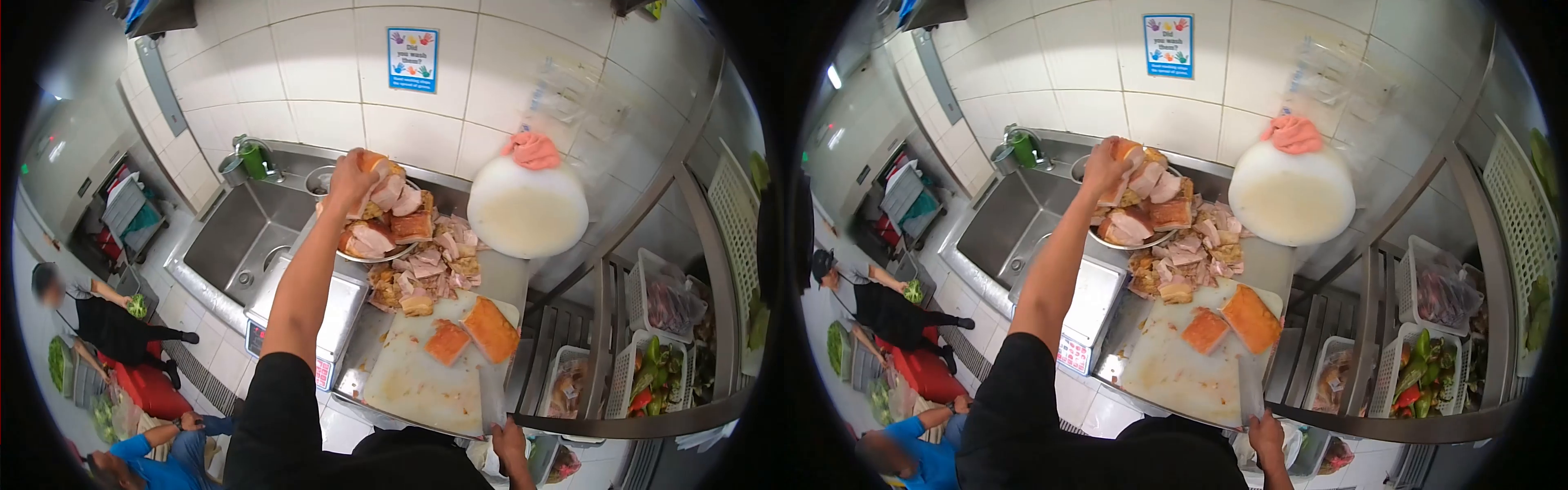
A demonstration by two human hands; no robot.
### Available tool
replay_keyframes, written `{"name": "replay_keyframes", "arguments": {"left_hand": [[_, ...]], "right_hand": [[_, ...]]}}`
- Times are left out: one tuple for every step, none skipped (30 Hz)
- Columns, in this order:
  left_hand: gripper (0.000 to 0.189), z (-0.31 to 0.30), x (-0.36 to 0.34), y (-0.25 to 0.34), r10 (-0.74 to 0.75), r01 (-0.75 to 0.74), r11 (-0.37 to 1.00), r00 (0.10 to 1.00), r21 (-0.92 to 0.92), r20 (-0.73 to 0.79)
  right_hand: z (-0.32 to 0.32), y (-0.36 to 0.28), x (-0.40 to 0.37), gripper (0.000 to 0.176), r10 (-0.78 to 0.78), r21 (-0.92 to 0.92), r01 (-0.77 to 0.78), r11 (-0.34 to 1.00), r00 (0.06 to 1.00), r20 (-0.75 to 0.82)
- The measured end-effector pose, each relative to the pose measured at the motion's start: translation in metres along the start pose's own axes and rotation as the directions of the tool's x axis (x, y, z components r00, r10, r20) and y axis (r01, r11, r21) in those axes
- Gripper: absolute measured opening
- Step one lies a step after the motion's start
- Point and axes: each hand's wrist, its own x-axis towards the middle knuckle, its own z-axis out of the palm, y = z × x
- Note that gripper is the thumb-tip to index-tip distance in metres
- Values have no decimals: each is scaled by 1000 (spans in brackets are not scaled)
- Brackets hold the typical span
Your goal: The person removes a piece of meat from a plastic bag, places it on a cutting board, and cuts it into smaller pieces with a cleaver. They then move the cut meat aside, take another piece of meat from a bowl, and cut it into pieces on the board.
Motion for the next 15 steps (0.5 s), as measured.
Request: {"name": "replay_keyframes", "arguments": {"left_hand": [[79,12,17,-3,6,-6,1000,1000,-9,12],[77,22,31,-7,-34,31,998,998,46,46],[75,32,42,-12,-77,68,992,994,104,79],[75,38,51,-14,-75,65,993,992,98,97],[74,42,58,-17,-157,126,981,961,147,229],[74,43,61,-21,-244,180,962,905,207,348],[74,43,63,-25,-246,158,952,903,261,351],[74,43,65,-27,-247,157,952,903,263,353],[73,44,69,-30,-255,173,952,903,251,345],[72,46,72,-33,-263,189,953,904,239,336],[70,48,72,-37,-259,184,951,912,246,318],[70,48,72,-38,-258,183,951,913,248,317],[70,47,71,-40,-255,188,953,920,236,297],[70,47,71,-42,-253,194,955,927,223,278],[70,46,72,-44,-253,194,955,927,224,278]], "right_hand": [[-1,-1,0,46,-11,-4,11,1000,1000,15],[-1,-3,1,46,6,-1,-6,1000,1000,13],[-2,-6,0,46,-1,-13,1,1000,1000,2],[-2,-7,-3,46,-7,-25,7,1000,1000,-7],[0,-4,-4,46,9,-24,-9,1000,1000,-2],[2,-3,-3,46,-8,-24,7,1000,1000,-22],[3,-4,-3,46,-29,-23,28,999,999,-44],[3,-4,-2,46,-28,-21,27,999,999,-42],[-3,-10,-3,45,5,-11,-5,1000,1000,-20],[-5,-13,-4,44,38,-3,-38,999,999,2],[-5,-12,-4,44,37,0,-37,999,999,3],[-4,-10,-3,46,25,-11,-25,1000,1000,3],[-3,-7,-2,49,12,-23,-12,1000,1000,4],[-2,-4,0,49,10,-22,-10,1000,1000,4],[-2,-2,1,49,-3,-26,3,1000,1000,8]]}}
